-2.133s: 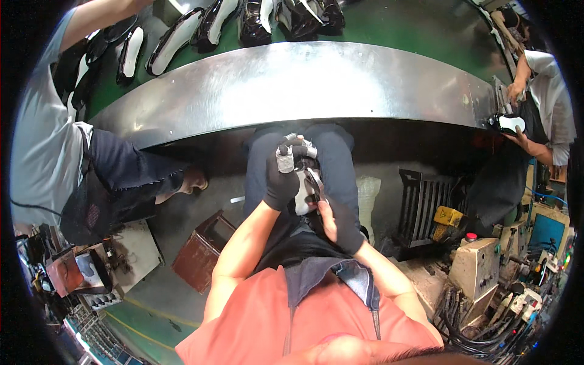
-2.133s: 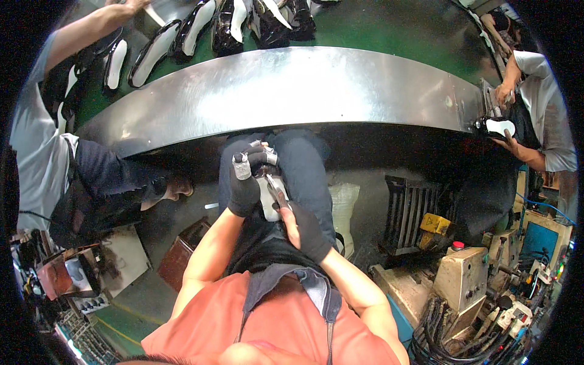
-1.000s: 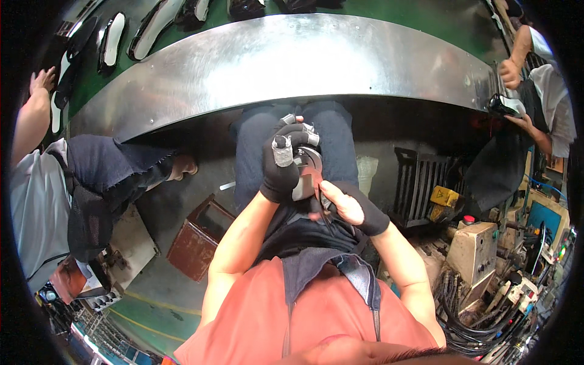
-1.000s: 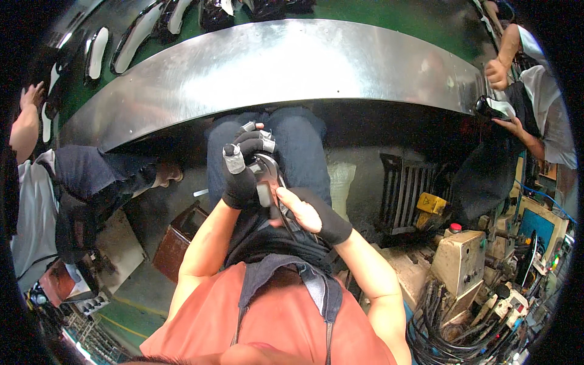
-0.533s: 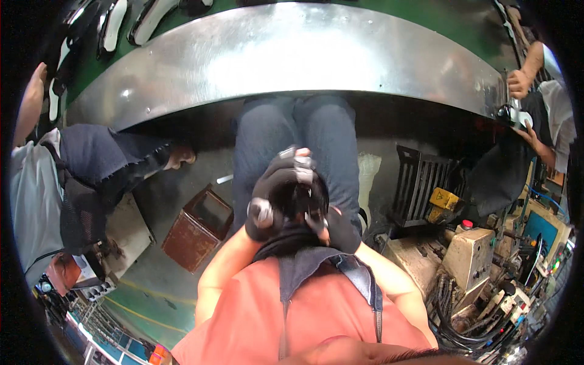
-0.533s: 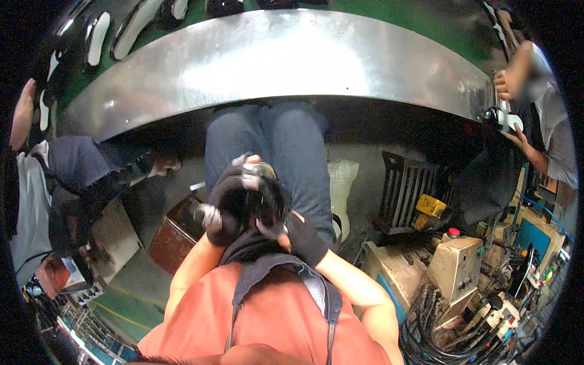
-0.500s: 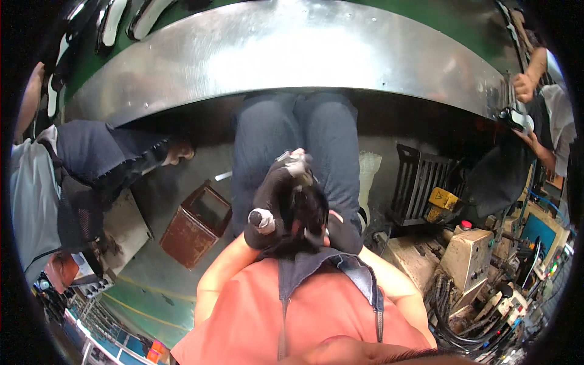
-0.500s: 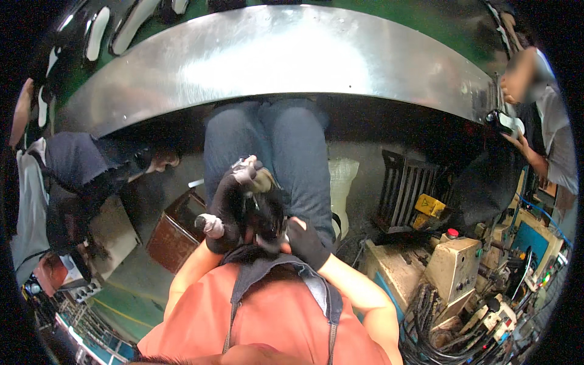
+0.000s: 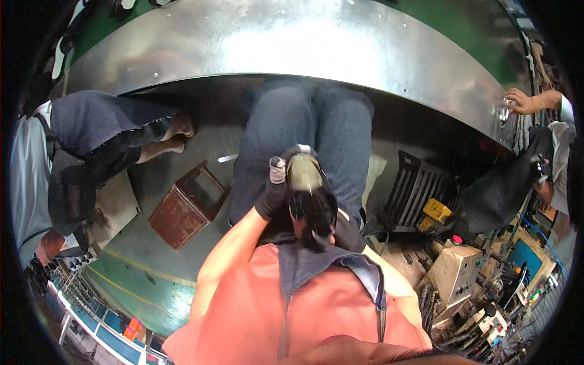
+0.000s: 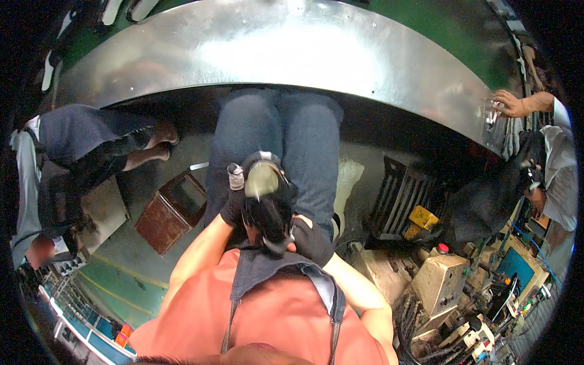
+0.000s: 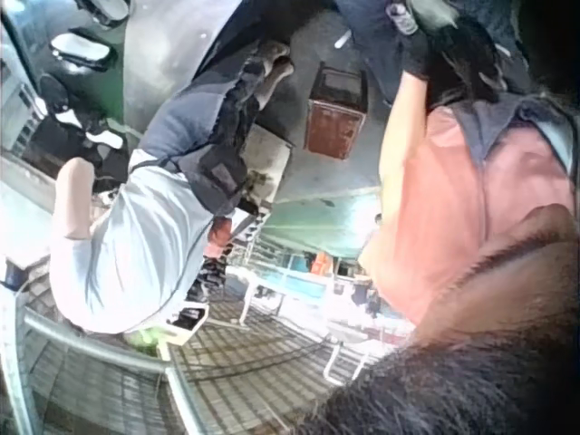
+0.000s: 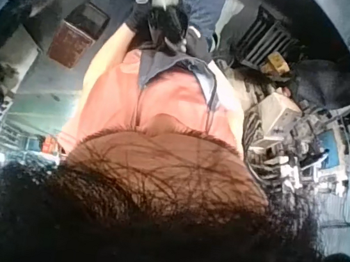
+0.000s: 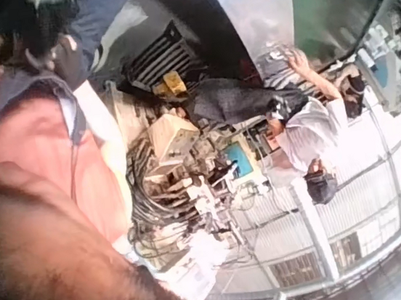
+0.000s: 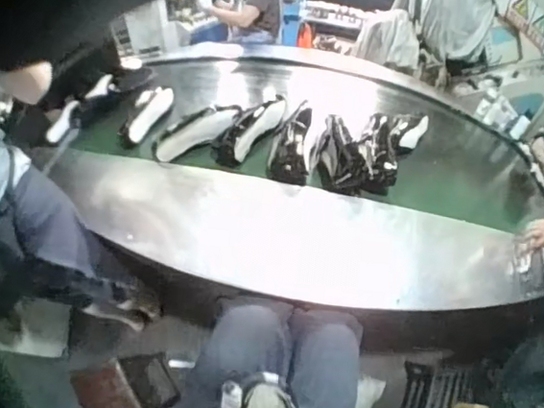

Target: The person uses pliers to trim excess material from the white soles of black shoes. They repeatedly pick up shoes from a conveyor belt, hold them on their lap, and scrape the sole edges with the tool before placing them back on the belt.

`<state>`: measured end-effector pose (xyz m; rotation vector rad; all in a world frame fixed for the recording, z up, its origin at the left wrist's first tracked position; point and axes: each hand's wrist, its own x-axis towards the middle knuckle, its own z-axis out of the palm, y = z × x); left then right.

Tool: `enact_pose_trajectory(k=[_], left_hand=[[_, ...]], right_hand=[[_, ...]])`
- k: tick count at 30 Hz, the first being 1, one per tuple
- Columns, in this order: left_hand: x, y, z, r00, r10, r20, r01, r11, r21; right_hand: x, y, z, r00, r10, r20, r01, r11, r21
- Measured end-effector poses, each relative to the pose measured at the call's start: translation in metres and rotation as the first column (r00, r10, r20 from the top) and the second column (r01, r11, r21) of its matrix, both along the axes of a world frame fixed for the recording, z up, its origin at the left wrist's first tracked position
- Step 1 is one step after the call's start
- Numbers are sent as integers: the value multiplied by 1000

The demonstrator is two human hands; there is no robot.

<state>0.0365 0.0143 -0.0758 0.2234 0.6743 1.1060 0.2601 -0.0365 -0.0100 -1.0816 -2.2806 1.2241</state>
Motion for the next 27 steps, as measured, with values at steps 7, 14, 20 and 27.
enact_pose_trajectory(k=[7, 14, 20, 27], left_hand=[[9, 54, 64, 518, 95, -850, 70, 986, 153], [0, 37, 40, 593, 67, -802, 63, 990, 129], [12, -2, 36, 250, 95, -964, 349, 920, 181], [-7, 14, 60, 243, 101, -965, 571, 789, 226]], right_hand=[[-46, 108, 97, 828, -530, 184, 472, 482, -738], [-22, 129, 53, 878, -464, 114, 341, 442, -829], [14, 116, 41, 962, -138, 235, 251, 789, -561], [-10, 135, 87, 730, 94, 677, -71, 996, -62]])
